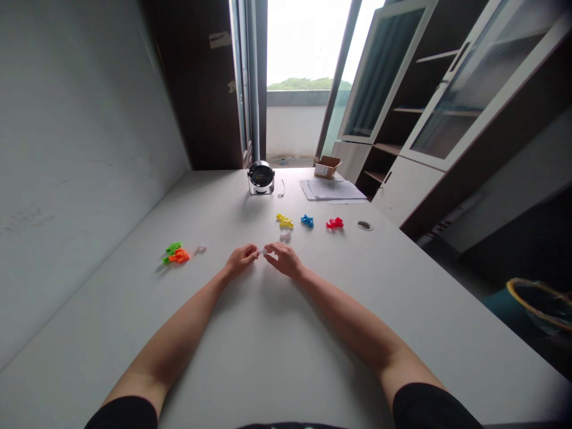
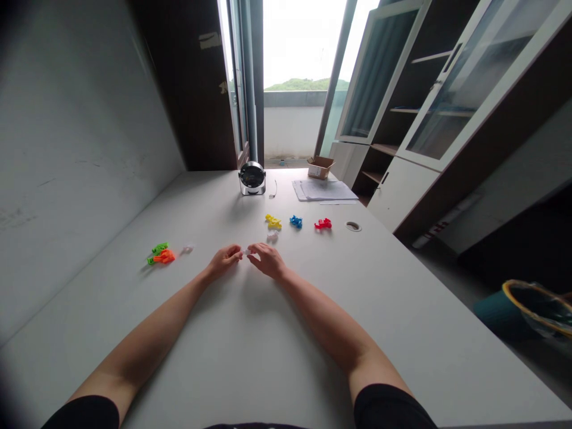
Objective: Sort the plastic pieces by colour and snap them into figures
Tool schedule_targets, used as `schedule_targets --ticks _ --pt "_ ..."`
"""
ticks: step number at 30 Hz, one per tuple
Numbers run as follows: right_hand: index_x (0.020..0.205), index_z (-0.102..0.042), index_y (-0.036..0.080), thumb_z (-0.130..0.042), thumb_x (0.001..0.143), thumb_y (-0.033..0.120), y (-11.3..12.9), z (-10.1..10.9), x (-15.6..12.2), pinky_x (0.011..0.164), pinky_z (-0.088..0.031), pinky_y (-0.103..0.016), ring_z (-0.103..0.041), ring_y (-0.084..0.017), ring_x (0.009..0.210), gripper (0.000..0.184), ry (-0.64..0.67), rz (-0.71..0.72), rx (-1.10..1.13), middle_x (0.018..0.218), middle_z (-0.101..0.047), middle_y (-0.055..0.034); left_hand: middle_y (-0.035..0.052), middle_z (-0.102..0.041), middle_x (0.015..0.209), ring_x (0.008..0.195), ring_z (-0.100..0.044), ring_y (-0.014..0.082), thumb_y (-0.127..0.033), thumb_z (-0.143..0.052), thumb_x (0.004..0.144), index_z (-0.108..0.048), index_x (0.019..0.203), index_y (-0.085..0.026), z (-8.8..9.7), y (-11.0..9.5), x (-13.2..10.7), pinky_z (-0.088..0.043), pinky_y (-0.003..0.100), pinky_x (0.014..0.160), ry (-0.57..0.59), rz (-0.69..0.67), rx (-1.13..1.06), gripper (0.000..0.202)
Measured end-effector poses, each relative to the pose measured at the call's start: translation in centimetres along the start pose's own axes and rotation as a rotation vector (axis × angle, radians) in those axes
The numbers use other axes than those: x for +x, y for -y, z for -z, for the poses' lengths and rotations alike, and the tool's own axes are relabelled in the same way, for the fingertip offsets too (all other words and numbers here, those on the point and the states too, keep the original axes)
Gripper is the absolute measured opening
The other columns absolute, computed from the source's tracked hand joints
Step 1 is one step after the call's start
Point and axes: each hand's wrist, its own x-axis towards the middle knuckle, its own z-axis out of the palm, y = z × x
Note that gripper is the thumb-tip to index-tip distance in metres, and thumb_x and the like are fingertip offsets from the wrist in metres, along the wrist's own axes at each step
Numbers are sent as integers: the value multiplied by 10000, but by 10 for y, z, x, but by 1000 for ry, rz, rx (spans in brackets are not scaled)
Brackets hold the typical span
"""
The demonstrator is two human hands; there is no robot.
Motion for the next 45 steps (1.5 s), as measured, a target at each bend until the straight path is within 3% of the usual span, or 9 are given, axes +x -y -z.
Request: schedule_targets --ticks 8,14,19,22,25,29,38,42,45 --pt "849 -640 190 -650 904 318 -2 -4 -1 693 -414 -233 -584 -140 722 139 48 -81 -3 796 -655 -21 25 -669 850 727 -576 143 -427 -601 871 -657 1099 -192 -2 8 -1 -434 240 678 -11 -21 -101 333" --pt "778 -636 181 -626 913 344 -3 -10 0 625 -378 -215 -541 -114 620 212 72 -126 46 695 -621 3 44 -670 851 762 -594 156 -405 -609 862 -665 1041 -167 0 10 2 -456 260 726 23 -13 -220 303" --pt "1056 -654 216 -576 958 307 2 -2 0 680 -426 -225 -588 -127 682 154 58 -104 87 811 -673 -3 39 -641 778 759 -581 161 -373 -543 873 -627 860 -147 6 3 5 -449 277 759 15 8 -363 242" --pt "1238 -577 227 -557 961 230 7 2 0 758 -460 -250 -622 -149 801 278 26 -45 50 955 -687 -36 26 -630 735 740 -569 161 -355 -521 857 -614 800 -155 8 0 5 -433 280 765 10 31 -332 228" --pt "1285 -553 230 -517 966 165 12 3 0 823 -471 -279 -624 -179 940 328 57 65 -30 1039 -673 -66 17 -611 712 719 -549 161 -363 -500 850 -610 752 -165 9 -1 4 -427 278 750 23 34 -273 247" --pt "1299 -545 225 -554 967 213 14 4 1 835 -481 -304 -613 -206 986 333 95 143 -91 1049 -665 -78 17 -591 701 710 -538 164 -386 -481 859 -598 719 -173 9 0 4 -427 275 724 23 33 -248 280" --pt "1105 -613 211 -565 975 234 13 4 1 839 -469 -298 -607 -192 965 140 90 171 -37 1024 -667 -64 19 -595 705 707 -537 160 -478 -484 881 -582 724 -170 6 3 5 -425 266 721 48 38 -223 359" --pt "1015 -635 204 -527 987 235 2 4 4 836 -458 -291 -602 -186 928 116 52 79 -12 975 -663 -63 25 -624 726 718 -561 169 -521 -463 902 -637 866 -166 4 5 5 -439 277 737 16 47 -200 396" --pt "942 -642 195 -490 986 223 -12 11 9 822 -443 -292 -589 -183 864 160 -50 -49 -22 911 -654 -62 35 -640 746 723 -581 171 -507 -477 904 -660 950 -163 2 6 4 -446 279 734 9 36 -219 393"
